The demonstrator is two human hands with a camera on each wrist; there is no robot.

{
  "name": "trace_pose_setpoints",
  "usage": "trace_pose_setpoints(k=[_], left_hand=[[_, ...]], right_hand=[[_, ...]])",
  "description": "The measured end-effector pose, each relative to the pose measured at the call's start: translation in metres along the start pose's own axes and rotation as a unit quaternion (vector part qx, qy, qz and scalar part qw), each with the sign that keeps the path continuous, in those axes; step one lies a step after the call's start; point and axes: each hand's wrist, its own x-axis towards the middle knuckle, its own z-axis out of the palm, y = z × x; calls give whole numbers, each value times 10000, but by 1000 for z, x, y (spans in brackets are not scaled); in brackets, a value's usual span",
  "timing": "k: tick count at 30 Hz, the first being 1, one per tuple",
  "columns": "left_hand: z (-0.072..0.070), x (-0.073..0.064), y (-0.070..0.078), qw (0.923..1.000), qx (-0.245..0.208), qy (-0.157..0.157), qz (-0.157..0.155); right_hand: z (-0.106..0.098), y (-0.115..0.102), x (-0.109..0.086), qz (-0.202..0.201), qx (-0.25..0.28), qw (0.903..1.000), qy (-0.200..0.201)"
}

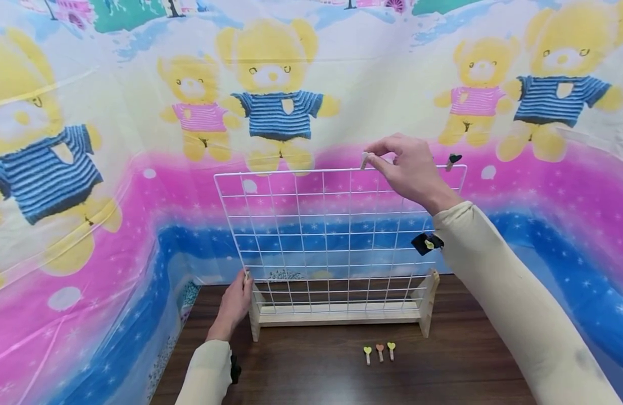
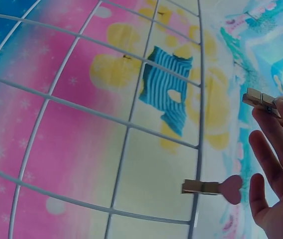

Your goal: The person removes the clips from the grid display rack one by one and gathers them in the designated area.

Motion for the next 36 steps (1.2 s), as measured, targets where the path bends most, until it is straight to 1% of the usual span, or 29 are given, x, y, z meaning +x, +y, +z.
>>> trace_pose_setpoints(k=[5, 11, 15, 20, 26, 29, 32, 36], left_hand=[[-1, -1, 1, 10000, -12, -70, -14], [-2, -2, 1, 10000, 18, -54, 5], [-1, -1, 0, 10000, 25, 17, -1], [0, -2, 0, 10000, -5, 5, -2], [-1, -2, 0, 10000, -33, -83, -39], [0, -2, 0, 9999, -30, -127, -62], [0, -1, 0, 10000, -38, -76, -18], [1, 0, 0, 10000, -48, -18, 9]], right_hand=[[-5, -7, -13, -392, 104, 9991, 78], [-4, -10, -35, -490, 360, 9981, 20], [0, -8, -48, -684, 495, 9964, -35], [9, -2, -68, -654, 621, 9956, -262], [23, 10, -95, -442, 908, 9928, -644], [32, 17, -112, -187, 859, 9922, -885], [41, 27, -129, 160, 806, 9902, -1128], [58, 41, -150, 612, 1014, 9832, -1386]])
